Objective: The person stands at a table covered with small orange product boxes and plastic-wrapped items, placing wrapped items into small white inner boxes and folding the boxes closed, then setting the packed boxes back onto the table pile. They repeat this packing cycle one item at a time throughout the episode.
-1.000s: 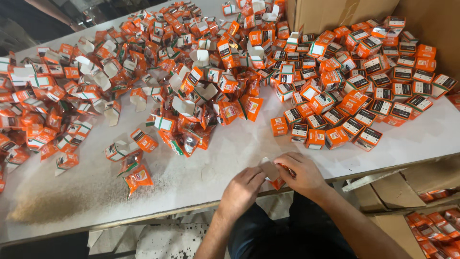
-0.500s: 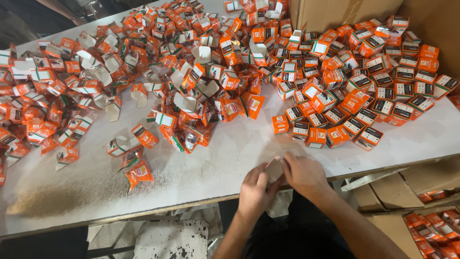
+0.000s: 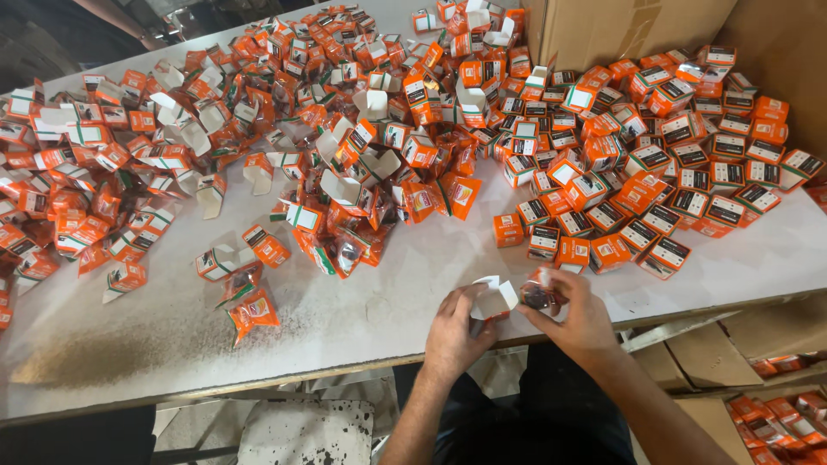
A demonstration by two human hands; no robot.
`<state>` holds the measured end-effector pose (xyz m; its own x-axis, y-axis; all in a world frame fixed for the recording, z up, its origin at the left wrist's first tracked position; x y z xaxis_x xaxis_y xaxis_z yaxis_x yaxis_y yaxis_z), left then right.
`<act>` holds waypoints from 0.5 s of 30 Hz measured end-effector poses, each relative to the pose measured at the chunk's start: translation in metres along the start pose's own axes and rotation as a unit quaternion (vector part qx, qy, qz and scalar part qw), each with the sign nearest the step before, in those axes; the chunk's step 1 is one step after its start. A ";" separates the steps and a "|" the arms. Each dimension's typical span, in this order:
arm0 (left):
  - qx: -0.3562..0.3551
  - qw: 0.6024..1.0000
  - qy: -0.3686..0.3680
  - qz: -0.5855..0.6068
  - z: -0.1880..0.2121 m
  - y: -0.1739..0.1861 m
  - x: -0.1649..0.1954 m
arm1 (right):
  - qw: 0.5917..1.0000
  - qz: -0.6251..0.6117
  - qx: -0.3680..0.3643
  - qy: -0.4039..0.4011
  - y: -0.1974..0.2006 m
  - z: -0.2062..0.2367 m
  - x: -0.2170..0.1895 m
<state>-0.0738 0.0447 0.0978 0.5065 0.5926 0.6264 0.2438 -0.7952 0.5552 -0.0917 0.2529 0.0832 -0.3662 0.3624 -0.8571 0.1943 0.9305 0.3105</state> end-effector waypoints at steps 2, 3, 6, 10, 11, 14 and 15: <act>-0.030 0.999 0.030 0.017 0.000 -0.003 -0.004 | 0.979 0.084 -0.022 0.185 -0.002 -0.006 -0.027; -0.058 0.995 0.080 0.020 0.001 -0.006 -0.008 | 0.953 0.124 -0.033 0.273 -0.007 -0.007 -0.042; -0.084 0.988 0.131 0.015 0.004 -0.013 -0.018 | 0.918 0.236 -0.133 0.290 -0.028 -0.016 -0.062; -0.024 0.999 0.022 -0.004 0.007 -0.013 -0.018 | 0.890 0.257 -0.263 0.269 -0.033 -0.019 -0.065; -0.024 1.000 0.008 -0.005 0.008 -0.014 -0.018 | 0.893 0.241 -0.272 0.267 -0.032 -0.021 -0.062; -0.015 1.000 0.013 -0.015 0.010 -0.014 -0.018 | 0.878 0.254 -0.310 0.261 -0.033 -0.025 -0.048; -0.003 1.000 -0.006 -0.014 0.009 -0.013 -0.015 | 0.870 0.266 -0.324 0.260 -0.036 -0.025 -0.043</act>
<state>-0.0771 0.0450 0.0760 0.5085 0.6136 0.6041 0.2540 -0.7773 0.5757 -0.1058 0.2049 0.1196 -0.7766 0.5689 -0.2706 -0.0292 0.3966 0.9175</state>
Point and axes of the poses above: each hand's wrist, its own z-axis away from the middle knuckle, its own y-axis out of the back of the hand, x = y × z, the point moved 4 cm from there along -z, towards the middle knuckle, and after that the axes turned 5 degrees about x, right-handed, at the moved point
